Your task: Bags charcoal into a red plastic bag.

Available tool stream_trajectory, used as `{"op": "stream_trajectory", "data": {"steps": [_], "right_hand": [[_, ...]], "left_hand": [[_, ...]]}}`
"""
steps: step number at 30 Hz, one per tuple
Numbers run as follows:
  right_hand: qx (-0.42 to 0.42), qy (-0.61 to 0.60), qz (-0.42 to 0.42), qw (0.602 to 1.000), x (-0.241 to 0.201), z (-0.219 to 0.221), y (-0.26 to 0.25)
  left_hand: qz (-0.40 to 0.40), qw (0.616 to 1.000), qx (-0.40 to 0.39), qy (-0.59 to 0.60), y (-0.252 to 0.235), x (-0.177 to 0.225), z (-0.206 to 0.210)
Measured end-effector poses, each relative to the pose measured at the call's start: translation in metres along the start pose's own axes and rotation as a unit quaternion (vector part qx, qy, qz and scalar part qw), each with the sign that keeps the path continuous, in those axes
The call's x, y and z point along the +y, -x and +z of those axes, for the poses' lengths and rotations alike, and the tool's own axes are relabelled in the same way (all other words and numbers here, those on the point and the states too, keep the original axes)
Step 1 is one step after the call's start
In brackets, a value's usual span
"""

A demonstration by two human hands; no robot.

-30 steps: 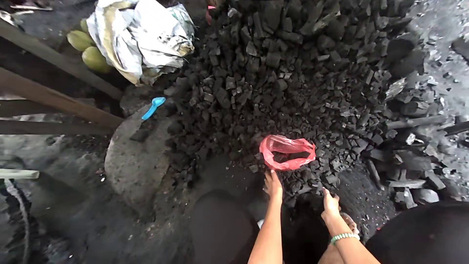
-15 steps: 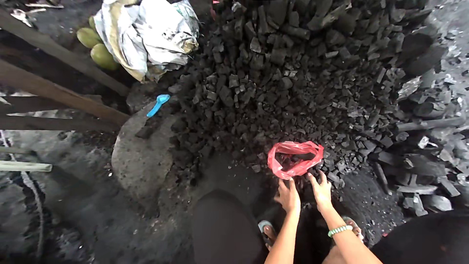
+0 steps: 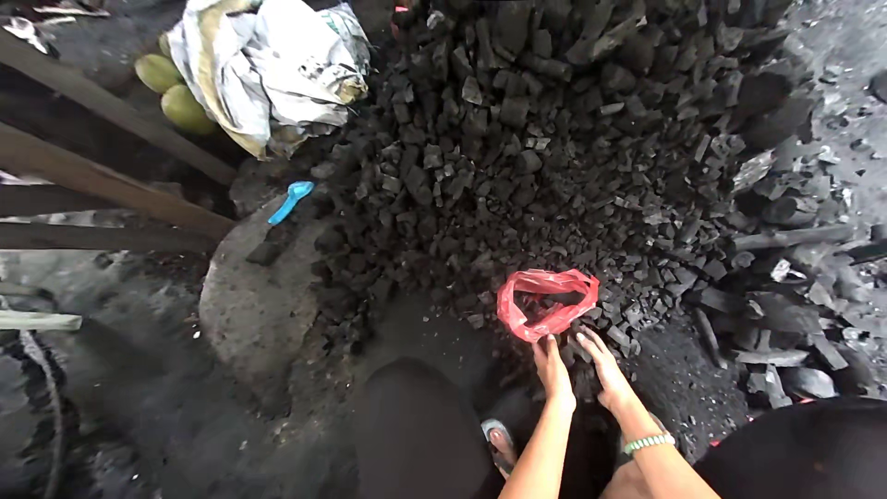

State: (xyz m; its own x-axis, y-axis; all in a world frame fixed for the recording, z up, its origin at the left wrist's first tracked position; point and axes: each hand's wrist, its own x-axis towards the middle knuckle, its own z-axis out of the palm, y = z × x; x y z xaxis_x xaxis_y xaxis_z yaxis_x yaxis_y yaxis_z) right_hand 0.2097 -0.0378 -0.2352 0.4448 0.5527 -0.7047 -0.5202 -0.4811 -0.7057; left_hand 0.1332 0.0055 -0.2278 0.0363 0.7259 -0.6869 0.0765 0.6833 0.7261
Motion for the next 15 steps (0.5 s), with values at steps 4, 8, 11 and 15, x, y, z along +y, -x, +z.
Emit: {"op": "stream_trajectory", "data": {"steps": [4, 8, 11, 15], "right_hand": [[-0.011, 0.025, -0.010, 1.000, -0.029, -0.014, 0.019], [-0.014, 0.075, -0.077, 0.994, -0.080, -0.032, 0.046], [-0.030, 0.060, -0.138, 0.988, -0.113, -0.027, 0.057], [-0.080, 0.080, -0.146, 0.983, -0.129, 0.009, 0.034]], "left_hand": [[-0.023, 0.998, -0.026, 0.054, 0.026, 0.012, 0.009], [-0.001, 0.992, -0.051, 0.117, 0.060, 0.039, 0.034], [0.064, 0.983, -0.066, 0.161, 0.072, 0.074, 0.041], [0.113, 0.978, -0.045, 0.169, 0.046, 0.104, 0.025]]}}
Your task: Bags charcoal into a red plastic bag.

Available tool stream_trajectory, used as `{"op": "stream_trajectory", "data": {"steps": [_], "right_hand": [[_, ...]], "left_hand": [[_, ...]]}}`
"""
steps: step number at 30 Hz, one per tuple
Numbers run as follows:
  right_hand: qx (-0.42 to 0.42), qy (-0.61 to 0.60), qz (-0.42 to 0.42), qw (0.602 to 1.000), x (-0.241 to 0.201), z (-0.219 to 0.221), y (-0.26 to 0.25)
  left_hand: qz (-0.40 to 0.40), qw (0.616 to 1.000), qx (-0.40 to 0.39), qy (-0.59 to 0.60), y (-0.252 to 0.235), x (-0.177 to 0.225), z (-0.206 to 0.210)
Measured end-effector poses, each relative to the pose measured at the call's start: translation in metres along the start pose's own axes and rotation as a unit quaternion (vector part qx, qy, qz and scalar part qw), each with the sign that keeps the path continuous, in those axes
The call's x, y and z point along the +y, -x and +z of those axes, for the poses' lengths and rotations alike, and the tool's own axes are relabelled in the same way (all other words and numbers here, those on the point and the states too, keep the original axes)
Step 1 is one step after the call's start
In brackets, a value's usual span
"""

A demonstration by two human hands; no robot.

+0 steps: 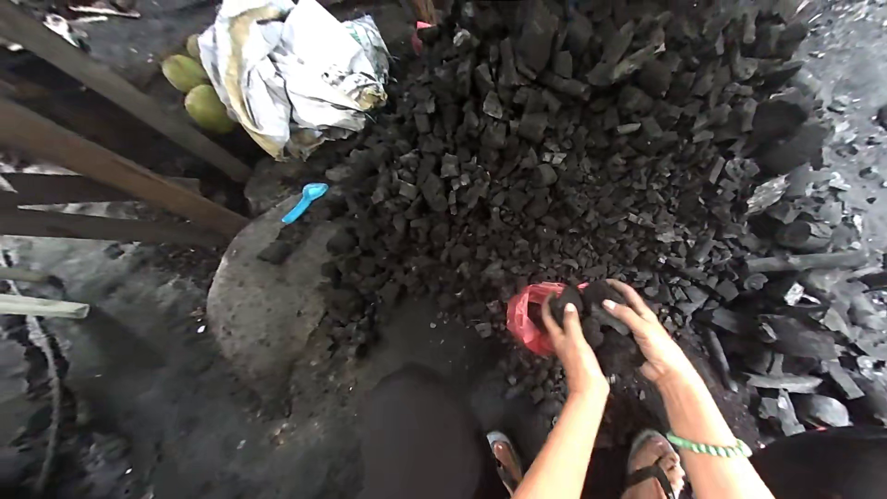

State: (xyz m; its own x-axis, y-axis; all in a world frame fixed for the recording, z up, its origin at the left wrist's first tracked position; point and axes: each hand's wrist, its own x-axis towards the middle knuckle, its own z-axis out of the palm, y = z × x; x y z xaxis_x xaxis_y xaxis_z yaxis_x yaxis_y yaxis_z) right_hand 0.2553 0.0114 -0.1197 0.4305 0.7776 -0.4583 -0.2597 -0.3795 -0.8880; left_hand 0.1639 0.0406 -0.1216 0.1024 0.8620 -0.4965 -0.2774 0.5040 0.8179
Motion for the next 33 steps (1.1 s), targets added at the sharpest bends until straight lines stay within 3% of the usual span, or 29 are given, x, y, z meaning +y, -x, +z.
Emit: {"op": "stream_trajectory", "data": {"steps": [4, 6, 9, 13, 18, 20, 21, 23, 25, 28, 30, 33], "right_hand": [[-0.062, 0.036, 0.151, 0.986, 0.031, 0.040, -0.047], [-0.028, 0.025, 0.209, 0.977, 0.031, 0.058, -0.059], [0.022, -0.012, 0.216, 0.976, 0.017, 0.070, -0.072], [0.025, -0.038, 0.255, 0.966, 0.004, 0.074, -0.083], [-0.009, -0.087, 0.262, 0.961, 0.000, 0.080, -0.084], [-0.030, -0.073, 0.254, 0.964, -0.010, 0.077, -0.079], [-0.046, -0.037, 0.246, 0.967, -0.015, 0.074, -0.078], [-0.083, 0.097, 0.195, 0.972, -0.032, 0.066, -0.072], [-0.105, 0.246, 0.086, 0.960, -0.046, 0.053, -0.072], [-0.121, 0.264, 0.052, 0.955, -0.055, 0.025, -0.073], [-0.151, 0.199, 0.067, 0.966, -0.053, 0.004, -0.070], [-0.127, 0.068, 0.062, 0.988, -0.027, -0.028, -0.068]], "left_hand": [[-0.133, 0.985, 0.109, 0.014, -0.053, -0.006, -0.033], [-0.149, 0.982, 0.118, -0.001, -0.069, -0.003, -0.044], [-0.184, 0.975, 0.121, -0.040, -0.088, 0.017, -0.048], [-0.202, 0.971, 0.060, -0.117, -0.105, 0.045, -0.055], [-0.137, 0.947, -0.058, -0.285, -0.112, 0.067, -0.080], [-0.108, 0.903, -0.091, -0.407, -0.115, 0.079, -0.088], [-0.083, 0.863, -0.103, -0.488, -0.113, 0.087, -0.088], [-0.021, 0.741, -0.121, -0.660, -0.103, 0.105, -0.083], [0.041, 0.640, -0.124, -0.758, -0.088, 0.112, -0.077], [0.141, 0.546, -0.119, -0.817, -0.072, 0.107, -0.077], [0.169, 0.542, -0.106, -0.817, -0.078, 0.099, -0.082], [0.104, 0.622, -0.121, -0.767, -0.096, 0.098, -0.091]]}}
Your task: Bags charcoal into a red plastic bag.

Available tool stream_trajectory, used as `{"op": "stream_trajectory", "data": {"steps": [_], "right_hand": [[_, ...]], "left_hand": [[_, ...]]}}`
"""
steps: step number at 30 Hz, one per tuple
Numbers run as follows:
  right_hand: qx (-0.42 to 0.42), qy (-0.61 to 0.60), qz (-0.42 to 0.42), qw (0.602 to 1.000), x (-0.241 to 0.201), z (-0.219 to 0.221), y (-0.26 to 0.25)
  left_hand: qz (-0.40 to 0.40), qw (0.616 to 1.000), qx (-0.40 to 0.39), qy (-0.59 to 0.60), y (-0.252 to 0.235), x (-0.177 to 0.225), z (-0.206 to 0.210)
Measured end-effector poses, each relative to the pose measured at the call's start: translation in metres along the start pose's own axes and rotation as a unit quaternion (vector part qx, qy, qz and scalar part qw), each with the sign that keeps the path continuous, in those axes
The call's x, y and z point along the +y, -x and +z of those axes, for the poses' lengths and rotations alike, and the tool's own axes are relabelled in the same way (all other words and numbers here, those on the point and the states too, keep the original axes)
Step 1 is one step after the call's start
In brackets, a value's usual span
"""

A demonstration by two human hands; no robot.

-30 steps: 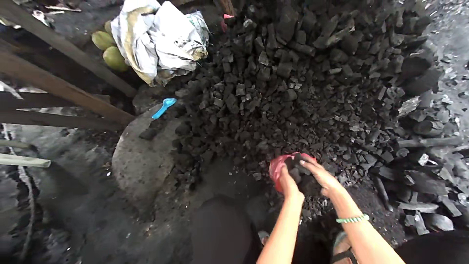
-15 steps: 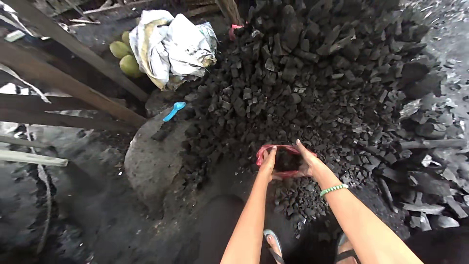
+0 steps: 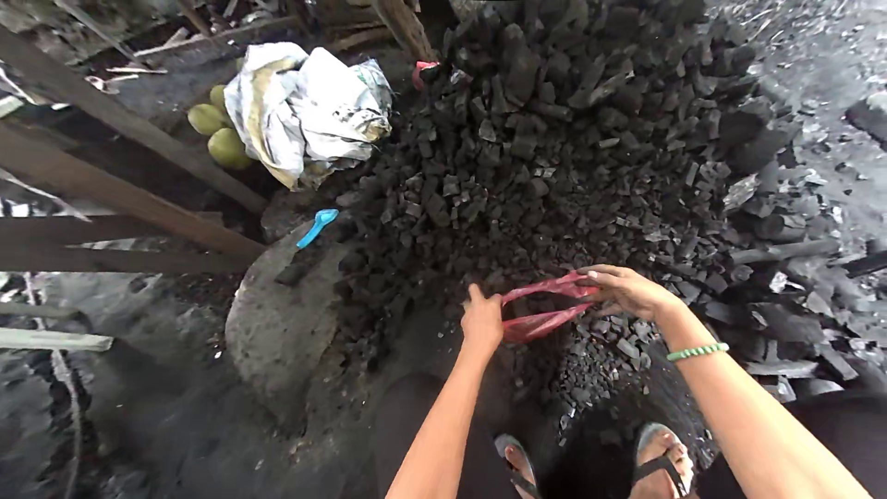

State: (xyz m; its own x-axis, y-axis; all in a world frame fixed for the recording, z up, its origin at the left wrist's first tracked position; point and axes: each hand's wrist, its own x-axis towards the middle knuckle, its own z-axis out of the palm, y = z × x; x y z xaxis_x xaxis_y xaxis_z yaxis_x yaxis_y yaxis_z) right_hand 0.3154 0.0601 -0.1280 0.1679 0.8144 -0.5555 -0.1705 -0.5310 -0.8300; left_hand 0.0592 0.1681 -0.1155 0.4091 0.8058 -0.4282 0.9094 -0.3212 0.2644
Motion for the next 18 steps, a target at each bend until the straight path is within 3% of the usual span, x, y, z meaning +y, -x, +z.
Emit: {"op": "stream_trajectory", "data": {"steps": [2, 4, 5, 8, 12, 14, 18], "right_hand": [[0.142, -0.035, -0.013, 0.989, 0.040, -0.020, 0.000], [0.315, 0.062, 0.021, 0.947, 0.087, -0.043, -0.003], [0.357, 0.097, 0.054, 0.928, 0.109, -0.050, -0.002], [0.364, 0.084, 0.107, 0.922, 0.145, -0.037, -0.003], [0.327, 0.145, 0.153, 0.921, 0.127, 0.013, -0.023], [0.319, 0.208, 0.167, 0.909, 0.114, 0.030, -0.028], [0.301, 0.307, 0.105, 0.897, 0.112, 0.054, -0.022]], "left_hand": [[-0.006, 0.992, -0.043, 0.115, -0.007, -0.012, 0.002], [-0.015, 0.981, -0.043, 0.191, -0.005, -0.018, 0.004], [-0.020, 0.974, -0.043, 0.224, -0.002, -0.020, 0.004], [-0.029, 0.950, -0.071, 0.301, 0.003, -0.022, -0.002], [-0.039, 0.927, -0.095, 0.360, 0.009, -0.018, -0.010], [-0.041, 0.892, -0.070, 0.445, 0.015, -0.015, -0.014], [-0.029, 0.807, 0.003, 0.589, 0.020, -0.010, -0.011]]}}
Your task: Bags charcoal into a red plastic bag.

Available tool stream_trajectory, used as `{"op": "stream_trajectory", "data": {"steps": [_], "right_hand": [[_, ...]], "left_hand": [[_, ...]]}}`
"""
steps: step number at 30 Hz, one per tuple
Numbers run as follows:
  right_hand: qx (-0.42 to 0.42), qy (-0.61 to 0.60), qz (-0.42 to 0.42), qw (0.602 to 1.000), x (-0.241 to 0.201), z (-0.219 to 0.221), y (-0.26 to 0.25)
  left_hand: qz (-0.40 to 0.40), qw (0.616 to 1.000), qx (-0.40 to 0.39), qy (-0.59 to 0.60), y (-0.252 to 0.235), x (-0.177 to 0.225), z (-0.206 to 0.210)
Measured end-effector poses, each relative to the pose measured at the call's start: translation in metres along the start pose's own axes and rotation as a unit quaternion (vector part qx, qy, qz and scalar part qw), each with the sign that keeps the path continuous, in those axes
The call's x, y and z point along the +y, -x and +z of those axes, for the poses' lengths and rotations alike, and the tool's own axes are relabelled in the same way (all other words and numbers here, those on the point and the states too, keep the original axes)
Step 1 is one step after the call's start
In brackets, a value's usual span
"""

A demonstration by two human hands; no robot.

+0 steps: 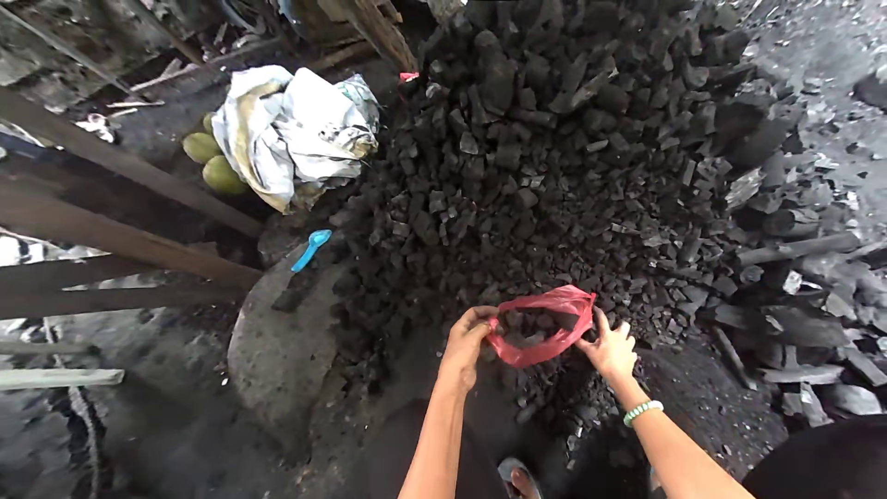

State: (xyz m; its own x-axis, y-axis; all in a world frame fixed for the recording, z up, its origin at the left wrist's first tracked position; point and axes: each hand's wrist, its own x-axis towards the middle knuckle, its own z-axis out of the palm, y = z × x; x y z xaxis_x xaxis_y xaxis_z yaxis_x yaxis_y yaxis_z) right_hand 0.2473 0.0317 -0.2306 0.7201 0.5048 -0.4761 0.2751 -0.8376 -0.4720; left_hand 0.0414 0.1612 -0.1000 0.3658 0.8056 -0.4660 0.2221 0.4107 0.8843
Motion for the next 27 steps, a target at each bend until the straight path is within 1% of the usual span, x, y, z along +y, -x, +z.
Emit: {"op": "stream_trajectory", "data": {"steps": [4, 6, 9, 11, 13, 14, 16, 17, 18, 19, 20, 21, 22, 23, 24, 25, 26, 27], "right_hand": [[-0.032, 0.029, -0.025, 0.999, 0.014, -0.001, -0.003], [-0.056, -0.005, -0.037, 0.998, 0.025, -0.005, -0.013], [-0.086, -0.152, -0.047, 0.984, 0.039, -0.013, -0.033], [-0.086, -0.284, -0.035, 0.954, 0.032, -0.027, -0.031], [-0.082, -0.414, -0.021, 0.906, 0.008, -0.054, -0.012], [-0.083, -0.483, -0.033, 0.871, -0.004, -0.066, -0.004], [-0.092, -0.619, -0.088, 0.775, -0.027, -0.080, 0.009], [-0.112, -0.673, -0.121, 0.721, -0.040, -0.083, 0.015], [-0.139, -0.700, -0.159, 0.682, -0.053, -0.084, 0.020], [-0.165, -0.691, -0.200, 0.675, -0.064, -0.081, 0.026], [-0.187, -0.640, -0.242, 0.705, -0.073, -0.076, 0.030], [-0.198, -0.551, -0.282, 0.760, -0.080, -0.070, 0.032], [-0.210, -0.417, -0.325, 0.822, -0.084, -0.064, 0.030], [-0.220, -0.243, -0.357, 0.875, -0.089, -0.060, 0.028], [-0.223, -0.053, -0.369, 0.901, -0.095, -0.053, 0.025], [-0.227, 0.100, -0.363, 0.898, -0.100, -0.047, 0.023], [-0.226, 0.170, -0.362, 0.888, -0.104, -0.047, 0.021], [-0.213, 0.176, -0.383, 0.882, -0.106, -0.054, 0.020]], "left_hand": [[0.006, 0.996, 0.016, 0.090, 0.011, 0.011, 0.008], [0.016, 0.992, 0.008, 0.123, 0.013, 0.015, 0.011], [0.032, 0.993, -0.004, 0.118, 0.016, 0.019, 0.010], [0.043, 0.994, -0.010, 0.103, 0.018, 0.018, 0.010], [0.049, 0.994, -0.019, 0.098, 0.021, 0.015, 0.011], [0.051, 0.994, -0.027, 0.097, 0.022, 0.014, 0.012], [0.053, 0.993, -0.046, 0.093, 0.024, 0.016, 0.016], [0.057, 0.993, -0.057, 0.088, 0.025, 0.018, 0.019], [0.061, 0.993, -0.069, 0.080, 0.026, 0.021, 0.021], [0.063, 0.992, -0.080, 0.074, 0.027, 0.024, 0.022], [0.064, 0.992, -0.087, 0.068, 0.029, 0.027, 0.023], [0.065, 0.992, -0.090, 0.063, 0.030, 0.030, 0.024], [0.064, 0.992, -0.089, 0.063, 0.031, 0.033, 0.024], [0.064, 0.992, -0.085, 0.065, 0.033, 0.035, 0.024], [0.064, 0.992, -0.086, 0.069, 0.036, 0.037, 0.022], [0.065, 0.990, -0.092, 0.080, 0.038, 0.039, 0.018], [0.071, 0.988, -0.101, 0.093, 0.040, 0.041, 0.014], [0.086, 0.985, -0.106, 0.106, 0.042, 0.043, 0.009]]}}
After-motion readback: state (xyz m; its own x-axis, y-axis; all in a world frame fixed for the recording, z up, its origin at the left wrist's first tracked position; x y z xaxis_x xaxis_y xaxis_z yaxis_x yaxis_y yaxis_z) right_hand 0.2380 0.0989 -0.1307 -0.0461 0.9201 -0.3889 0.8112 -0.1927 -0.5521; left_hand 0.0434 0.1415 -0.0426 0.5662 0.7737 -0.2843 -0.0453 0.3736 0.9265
